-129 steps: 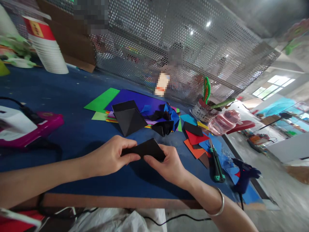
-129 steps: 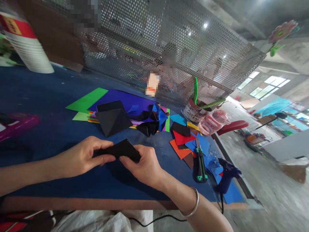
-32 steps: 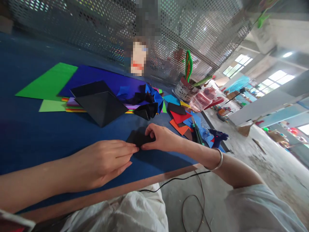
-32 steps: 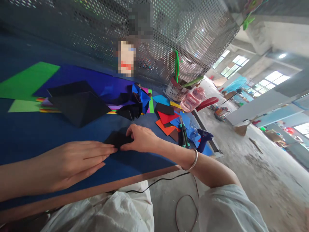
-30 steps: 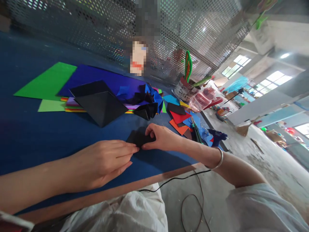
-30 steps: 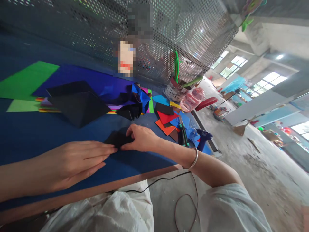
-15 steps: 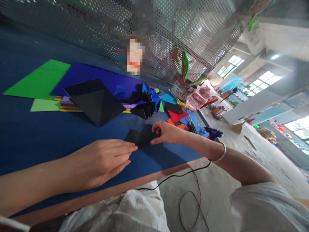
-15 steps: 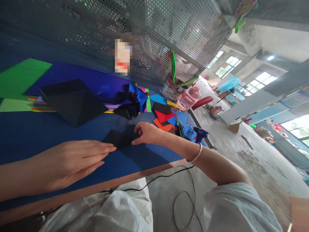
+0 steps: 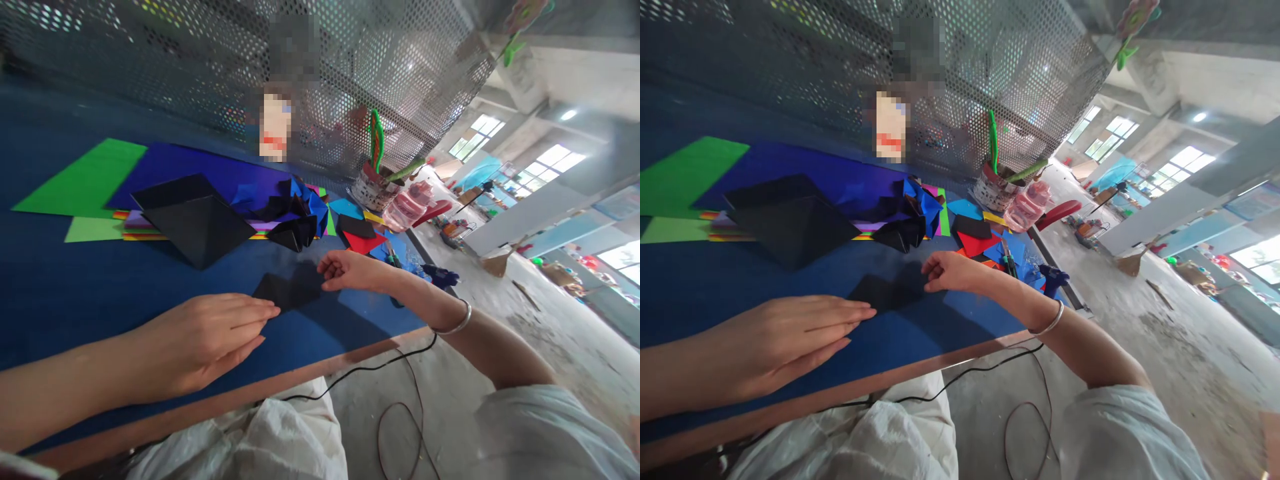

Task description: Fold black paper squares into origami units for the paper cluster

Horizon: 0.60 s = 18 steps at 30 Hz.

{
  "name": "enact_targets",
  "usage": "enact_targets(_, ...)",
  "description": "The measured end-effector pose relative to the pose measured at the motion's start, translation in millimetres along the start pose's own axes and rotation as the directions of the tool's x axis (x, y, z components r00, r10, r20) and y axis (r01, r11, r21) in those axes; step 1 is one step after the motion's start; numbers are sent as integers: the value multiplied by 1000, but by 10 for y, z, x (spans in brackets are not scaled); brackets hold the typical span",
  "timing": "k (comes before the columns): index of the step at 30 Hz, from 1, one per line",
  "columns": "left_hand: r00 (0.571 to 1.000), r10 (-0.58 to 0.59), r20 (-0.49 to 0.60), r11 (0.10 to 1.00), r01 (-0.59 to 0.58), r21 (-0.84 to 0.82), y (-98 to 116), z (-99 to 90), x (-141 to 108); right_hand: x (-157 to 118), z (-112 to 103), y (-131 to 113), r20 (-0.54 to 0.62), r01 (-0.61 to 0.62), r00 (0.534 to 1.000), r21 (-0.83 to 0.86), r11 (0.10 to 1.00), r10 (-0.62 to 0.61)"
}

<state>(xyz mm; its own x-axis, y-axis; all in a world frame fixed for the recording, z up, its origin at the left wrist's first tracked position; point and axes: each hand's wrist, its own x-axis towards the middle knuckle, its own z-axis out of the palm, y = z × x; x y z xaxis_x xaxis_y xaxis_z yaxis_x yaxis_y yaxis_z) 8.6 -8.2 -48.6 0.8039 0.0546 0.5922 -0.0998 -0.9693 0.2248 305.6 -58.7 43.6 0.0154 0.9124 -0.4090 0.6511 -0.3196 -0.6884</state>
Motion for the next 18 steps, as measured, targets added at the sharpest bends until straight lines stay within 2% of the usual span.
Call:
enact_targets(2, 1000, -12, -3, 1000, 12, -3, 2, 0, -1, -5, 33, -136, 23, 41, 999, 29, 999, -42)
enact_targets(4, 1000, -24, -7, 1000, 24, -3, 5, -9, 9, 7, 100, -263, 132, 65, 989, 51, 997, -71)
enact_targets(7, 1000, 24, -6, 999, -24, 32, 9, -46, 50, 67, 214, -367, 251, 107, 963, -34, 994, -95)
enact_targets(10, 999, 38, -2, 997, -38, 60, 10, -97, 94, 166, 278, -341, 318, 124, 945, -120, 985, -80)
enact_targets(12, 1000, -4, 22, 997, 3, 75, 13, -125, 104, 225, 287, -277, 353, 128, 931, -92, 988, -87)
enact_targets(16, 995, -56, 81, 991, 45, 125, 68, -174, 110, 266, 281, -171, 336, 152, 932, -28, 988, -134)
enact_targets(18, 984, -135, 117, 987, 123, 106, 126, -209, 162, 258, 284, -156, 324, 155, 936, -31, 987, -137)
